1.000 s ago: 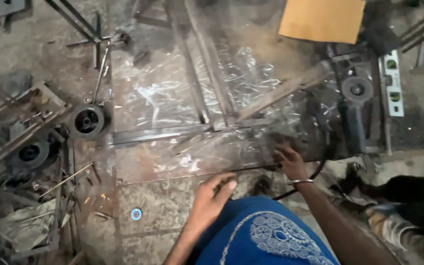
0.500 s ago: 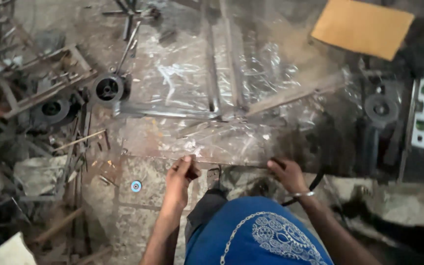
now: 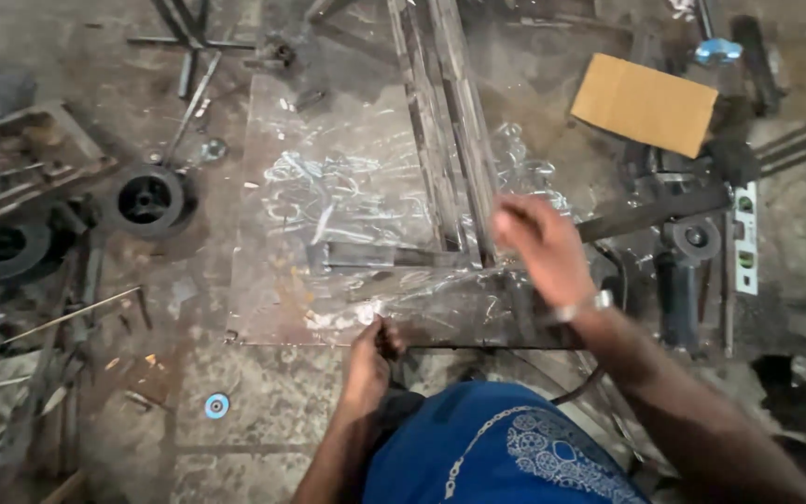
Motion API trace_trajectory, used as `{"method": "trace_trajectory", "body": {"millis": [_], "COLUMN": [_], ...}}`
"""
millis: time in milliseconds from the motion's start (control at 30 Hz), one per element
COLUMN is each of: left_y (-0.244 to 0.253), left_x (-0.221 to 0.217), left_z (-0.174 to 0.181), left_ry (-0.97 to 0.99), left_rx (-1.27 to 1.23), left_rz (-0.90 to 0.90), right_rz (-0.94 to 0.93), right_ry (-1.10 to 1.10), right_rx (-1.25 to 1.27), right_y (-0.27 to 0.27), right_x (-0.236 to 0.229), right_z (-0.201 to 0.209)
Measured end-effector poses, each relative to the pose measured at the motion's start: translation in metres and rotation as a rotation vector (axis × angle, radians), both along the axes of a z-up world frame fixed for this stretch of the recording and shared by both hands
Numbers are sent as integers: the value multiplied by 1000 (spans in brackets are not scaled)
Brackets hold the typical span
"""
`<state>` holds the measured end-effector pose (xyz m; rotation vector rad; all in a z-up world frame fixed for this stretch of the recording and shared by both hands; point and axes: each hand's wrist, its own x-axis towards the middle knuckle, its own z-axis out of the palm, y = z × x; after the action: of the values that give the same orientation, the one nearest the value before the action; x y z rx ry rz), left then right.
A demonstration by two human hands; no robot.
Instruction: The person uses an angle grinder to cut and smooth metal pieces, creating sparks. They then use a welding torch to join metal components on a workbench, producing bright flashes and smoke. The person handles metal rods and a small metal piece, positioning them for welding.
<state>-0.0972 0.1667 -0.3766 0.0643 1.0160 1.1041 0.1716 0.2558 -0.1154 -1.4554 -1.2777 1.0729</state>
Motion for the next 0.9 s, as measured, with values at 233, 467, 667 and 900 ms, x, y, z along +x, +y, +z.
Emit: {"method": "trace_trajectory", "body": {"millis": [233,467,667,900], "left_y": [33,45,64,84], "left_x": [35,45,50,-12], "left_z": [-39,-88,-47,29], "left_ry": [-210,-327,-452,-280], "left_rx": [-240,-220,6,-47], "left_rz": [-112,62,137,277], "right_rz": [-64,-83,-195,-179], "right_ry": [-490,-341,-474,-47], "right_rx": [-13,-257,-293,-429], "right_y": [178,271,282,307], "right_x": [-29,-32,-29,-46], "right_z": [-74,-144,-163,-110]}}
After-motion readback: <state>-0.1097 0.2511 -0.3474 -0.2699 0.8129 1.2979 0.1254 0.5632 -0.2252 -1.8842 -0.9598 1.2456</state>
